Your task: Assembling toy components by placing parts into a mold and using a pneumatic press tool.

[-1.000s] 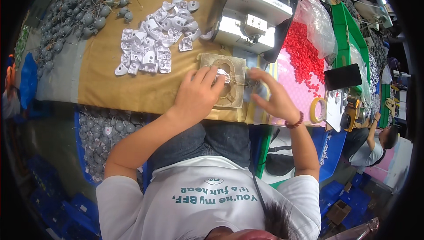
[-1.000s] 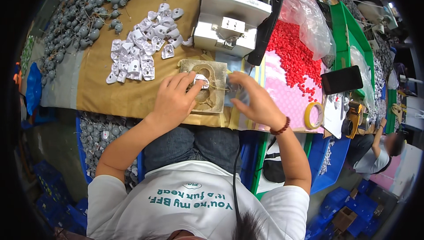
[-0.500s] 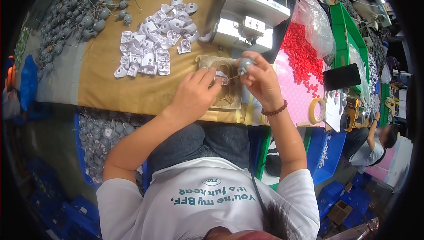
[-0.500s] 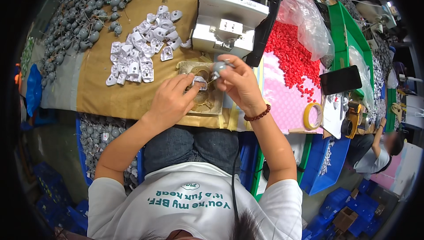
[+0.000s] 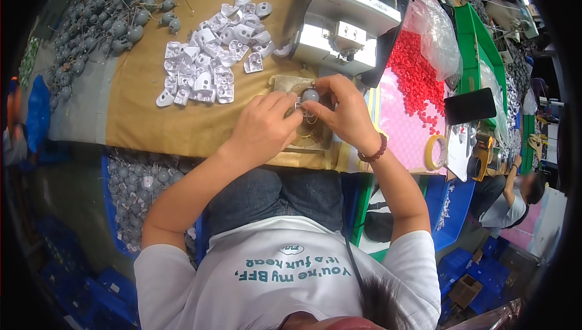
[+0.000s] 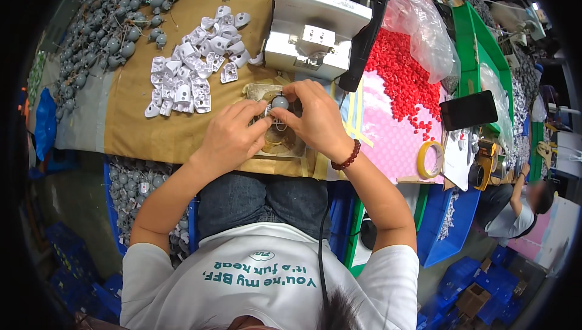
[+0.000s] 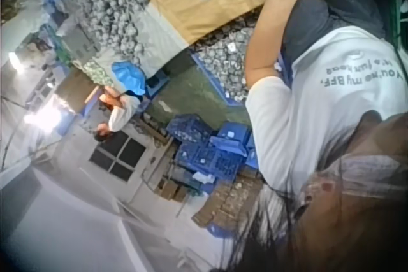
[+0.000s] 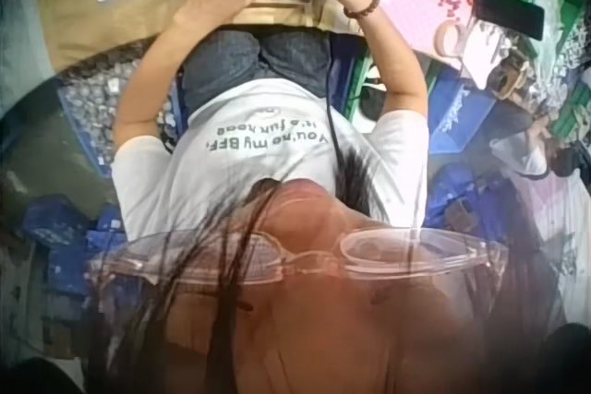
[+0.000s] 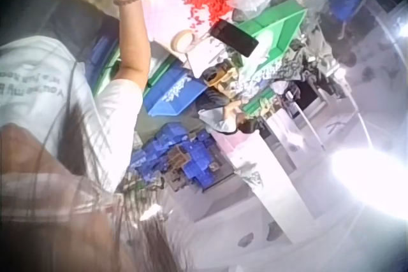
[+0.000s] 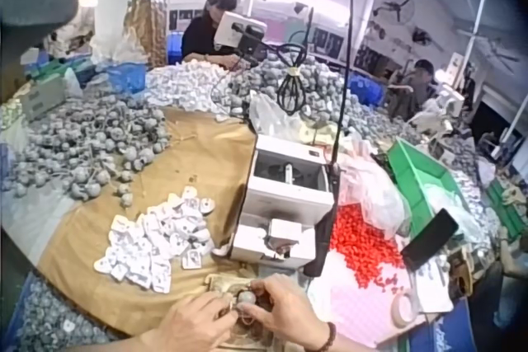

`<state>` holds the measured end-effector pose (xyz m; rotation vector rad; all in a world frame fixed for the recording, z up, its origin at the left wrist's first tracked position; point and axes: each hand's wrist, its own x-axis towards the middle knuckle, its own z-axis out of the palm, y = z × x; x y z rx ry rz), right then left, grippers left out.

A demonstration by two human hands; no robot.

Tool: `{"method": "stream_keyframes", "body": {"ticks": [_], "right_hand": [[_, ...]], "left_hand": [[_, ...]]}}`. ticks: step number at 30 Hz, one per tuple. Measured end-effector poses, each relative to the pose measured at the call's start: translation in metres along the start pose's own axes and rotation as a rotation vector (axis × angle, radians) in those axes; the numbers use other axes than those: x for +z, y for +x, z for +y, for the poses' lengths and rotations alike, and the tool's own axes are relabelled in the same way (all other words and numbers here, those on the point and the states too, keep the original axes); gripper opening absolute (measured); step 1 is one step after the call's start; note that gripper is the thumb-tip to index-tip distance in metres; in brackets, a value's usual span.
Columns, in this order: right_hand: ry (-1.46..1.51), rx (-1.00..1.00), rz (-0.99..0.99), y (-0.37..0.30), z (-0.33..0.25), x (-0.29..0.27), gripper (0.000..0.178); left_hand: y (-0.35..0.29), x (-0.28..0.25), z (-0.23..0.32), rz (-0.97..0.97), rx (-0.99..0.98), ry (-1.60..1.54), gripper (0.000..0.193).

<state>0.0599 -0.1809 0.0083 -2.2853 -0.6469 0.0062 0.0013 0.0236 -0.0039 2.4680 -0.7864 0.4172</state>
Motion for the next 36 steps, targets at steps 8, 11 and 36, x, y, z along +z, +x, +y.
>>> {"method": "stream_keyframes", "body": {"ticks": [8, 11, 36], "right_hand": [[0.039, 0.025, 0.020, -0.006, -0.001, 0.002, 0.058], [-0.132, -0.311, 0.540, 0.005, 0.031, -0.013, 0.055], [0.682, 0.019, 0.491, 0.110, -0.047, -0.048, 0.012]], "left_hand": [[0.019, 0.005, 0.014, 0.058, -0.181, -0.055, 0.043], [0.020, 0.006, 0.013, 0.038, -0.182, -0.007, 0.041], [0.020, 0.015, 0.010, 0.081, -0.253, -0.065, 0.035]]}}
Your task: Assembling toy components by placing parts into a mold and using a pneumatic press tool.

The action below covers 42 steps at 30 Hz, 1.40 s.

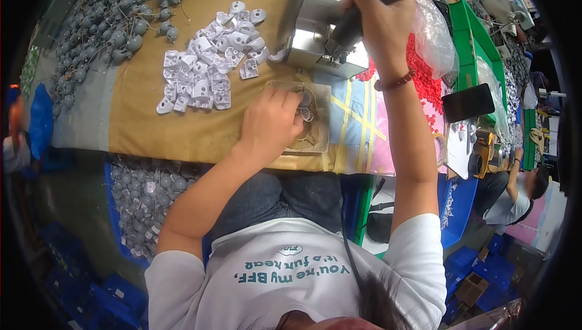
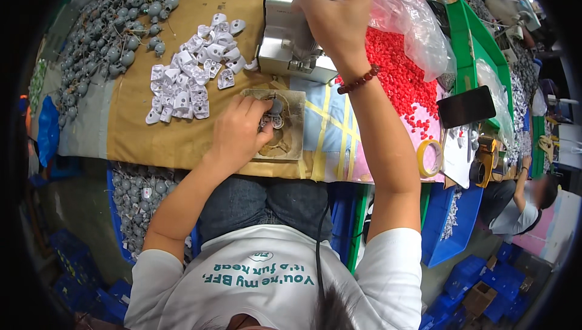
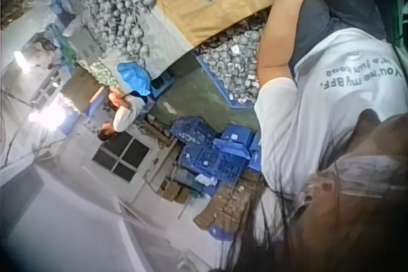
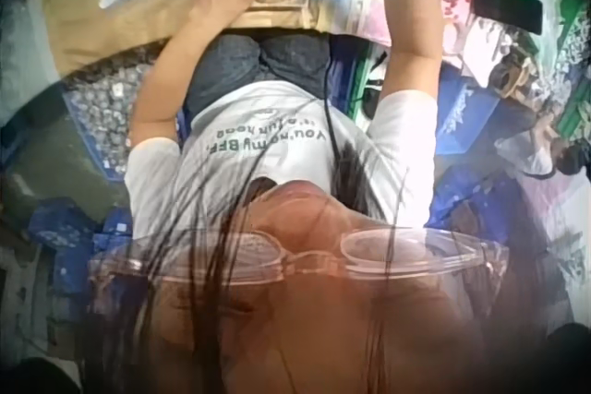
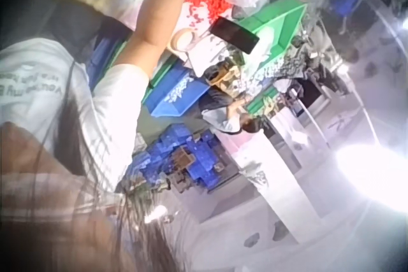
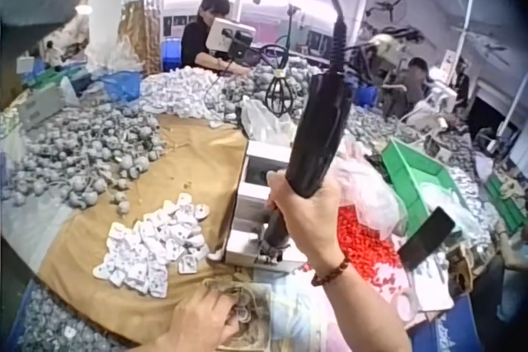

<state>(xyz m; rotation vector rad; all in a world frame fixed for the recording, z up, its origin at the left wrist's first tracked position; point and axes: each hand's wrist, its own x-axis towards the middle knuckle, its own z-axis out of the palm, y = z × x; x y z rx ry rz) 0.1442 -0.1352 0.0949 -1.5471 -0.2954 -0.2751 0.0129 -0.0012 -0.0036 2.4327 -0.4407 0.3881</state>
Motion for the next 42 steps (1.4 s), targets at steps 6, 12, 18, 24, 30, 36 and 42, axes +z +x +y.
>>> {"method": "stream_keyframes", "body": {"ticks": [6, 12, 18, 24, 30, 36, 42], "right_hand": [[0.051, 0.001, -0.174, -0.006, -0.005, -0.012, 0.039], [0.181, -0.029, -0.131, -0.063, -0.010, 0.000, 0.028], [0.220, -0.050, -0.126, -0.078, -0.003, 0.002, 0.022], [-0.076, -0.210, -0.308, -0.095, 0.005, -0.010, 0.063], [-0.168, -0.271, -0.322, -0.106, 0.015, -0.014, 0.044], [-0.312, -0.434, -0.361, -0.101, 0.007, -0.015, 0.031], [-0.039, -0.132, -0.310, -0.094, 0.001, -0.013, 0.046]], "left_hand": [[0.001, -0.002, 0.001, -0.014, -0.017, -0.002, 0.036], [0.001, 0.000, -0.001, 0.063, 0.054, 0.028, 0.032], [0.001, 0.002, -0.001, 0.065, 0.026, 0.031, 0.030], [0.002, 0.000, -0.003, 0.039, 0.014, -0.012, 0.033], [0.003, -0.002, -0.003, 0.046, 0.036, -0.063, 0.032], [0.003, 0.002, -0.005, 0.035, 0.004, -0.106, 0.030], [0.002, -0.001, -0.002, 0.031, -0.029, -0.103, 0.033]]}}
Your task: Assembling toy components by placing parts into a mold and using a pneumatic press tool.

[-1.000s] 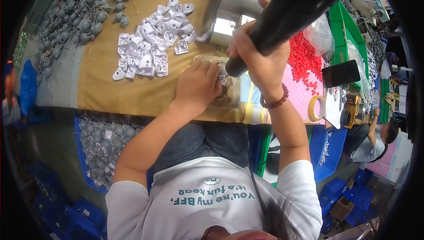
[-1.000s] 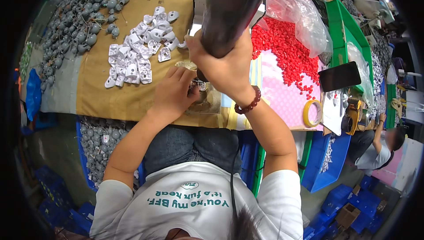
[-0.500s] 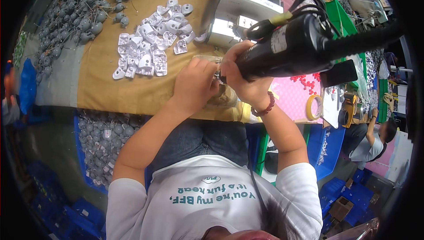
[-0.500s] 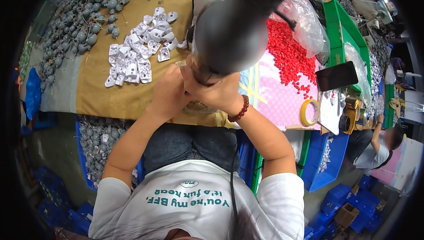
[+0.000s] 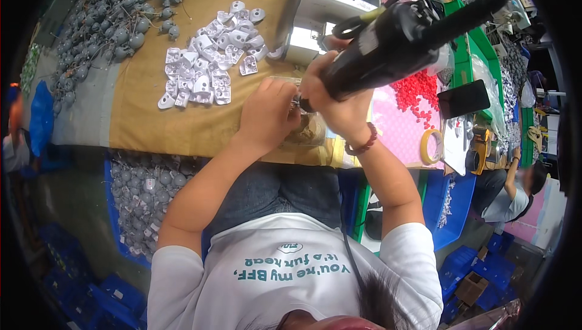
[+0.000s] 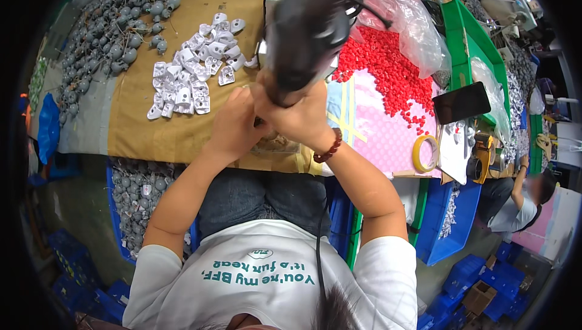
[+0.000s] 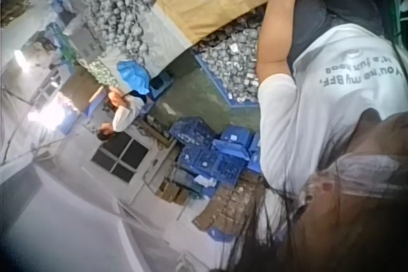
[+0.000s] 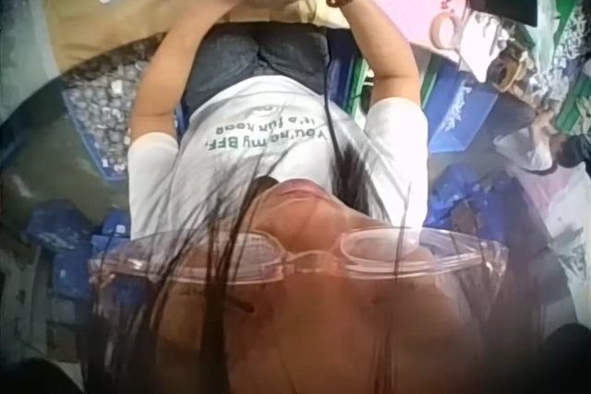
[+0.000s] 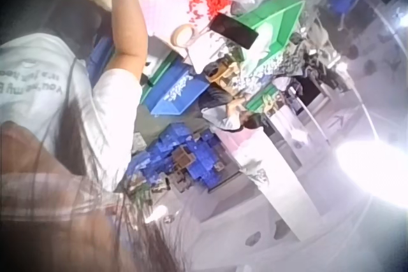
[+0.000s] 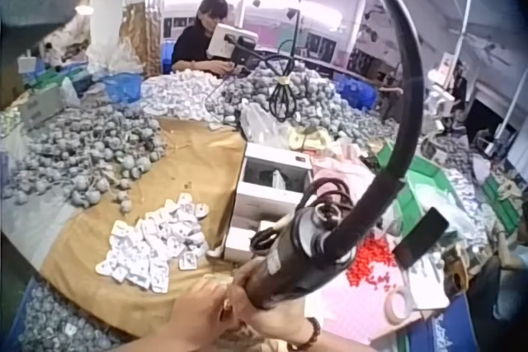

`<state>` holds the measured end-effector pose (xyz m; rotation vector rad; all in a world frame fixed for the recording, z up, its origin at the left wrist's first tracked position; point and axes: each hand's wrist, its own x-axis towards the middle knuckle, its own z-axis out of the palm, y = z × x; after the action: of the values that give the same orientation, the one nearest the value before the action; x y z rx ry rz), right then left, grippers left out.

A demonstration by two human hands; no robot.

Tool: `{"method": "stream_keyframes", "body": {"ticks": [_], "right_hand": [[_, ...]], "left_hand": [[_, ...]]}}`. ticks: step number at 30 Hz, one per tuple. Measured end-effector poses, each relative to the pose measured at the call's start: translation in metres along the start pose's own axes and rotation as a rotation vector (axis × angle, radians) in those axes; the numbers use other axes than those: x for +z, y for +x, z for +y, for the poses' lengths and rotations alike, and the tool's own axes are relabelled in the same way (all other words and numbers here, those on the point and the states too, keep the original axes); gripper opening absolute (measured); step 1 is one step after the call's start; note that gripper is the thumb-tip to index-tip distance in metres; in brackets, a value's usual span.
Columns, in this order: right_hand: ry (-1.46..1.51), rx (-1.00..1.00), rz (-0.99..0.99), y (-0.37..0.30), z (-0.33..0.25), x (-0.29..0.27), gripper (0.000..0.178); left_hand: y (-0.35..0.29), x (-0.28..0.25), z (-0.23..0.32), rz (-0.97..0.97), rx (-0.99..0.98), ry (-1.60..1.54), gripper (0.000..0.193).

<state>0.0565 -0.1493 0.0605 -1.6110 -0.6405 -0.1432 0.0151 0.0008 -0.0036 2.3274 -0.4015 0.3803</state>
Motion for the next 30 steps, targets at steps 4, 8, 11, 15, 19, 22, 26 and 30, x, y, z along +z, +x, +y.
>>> {"method": "stream_keyframes", "body": {"ticks": [4, 8, 11, 15, 19, 22, 26, 30], "right_hand": [[0.217, 0.171, 0.376, 0.014, -0.005, -0.019, 0.039], [0.009, 0.246, 0.534, 0.010, 0.038, -0.077, 0.029], [-0.012, 0.152, 0.616, -0.009, 0.049, -0.066, 0.041], [-0.523, 0.033, 0.122, -0.039, 0.030, -0.033, 0.026], [-0.343, 0.070, 0.055, -0.041, 0.050, -0.004, 0.012], [-0.014, 0.328, 0.150, -0.036, 0.050, 0.011, 0.013], [0.404, 0.496, 0.250, -0.022, 0.045, 0.020, 0.018], [0.595, 0.630, 0.294, -0.018, 0.046, 0.017, 0.018]], "left_hand": [[-0.001, -0.008, 0.006, -0.034, -0.063, 0.009, 0.038], [-0.002, -0.006, 0.003, -0.042, -0.039, -0.029, 0.036], [-0.010, -0.004, -0.001, -0.020, 0.008, -0.067, 0.034], [-0.015, 0.002, -0.003, 0.052, 0.062, -0.045, 0.033], [-0.014, 0.000, 0.001, 0.037, 0.047, -0.049, 0.034], [-0.013, -0.001, 0.003, 0.035, 0.045, -0.046, 0.034], [-0.013, -0.002, 0.003, 0.012, 0.047, -0.030, 0.035], [-0.012, -0.001, 0.003, 0.008, 0.063, -0.043, 0.036]]}}
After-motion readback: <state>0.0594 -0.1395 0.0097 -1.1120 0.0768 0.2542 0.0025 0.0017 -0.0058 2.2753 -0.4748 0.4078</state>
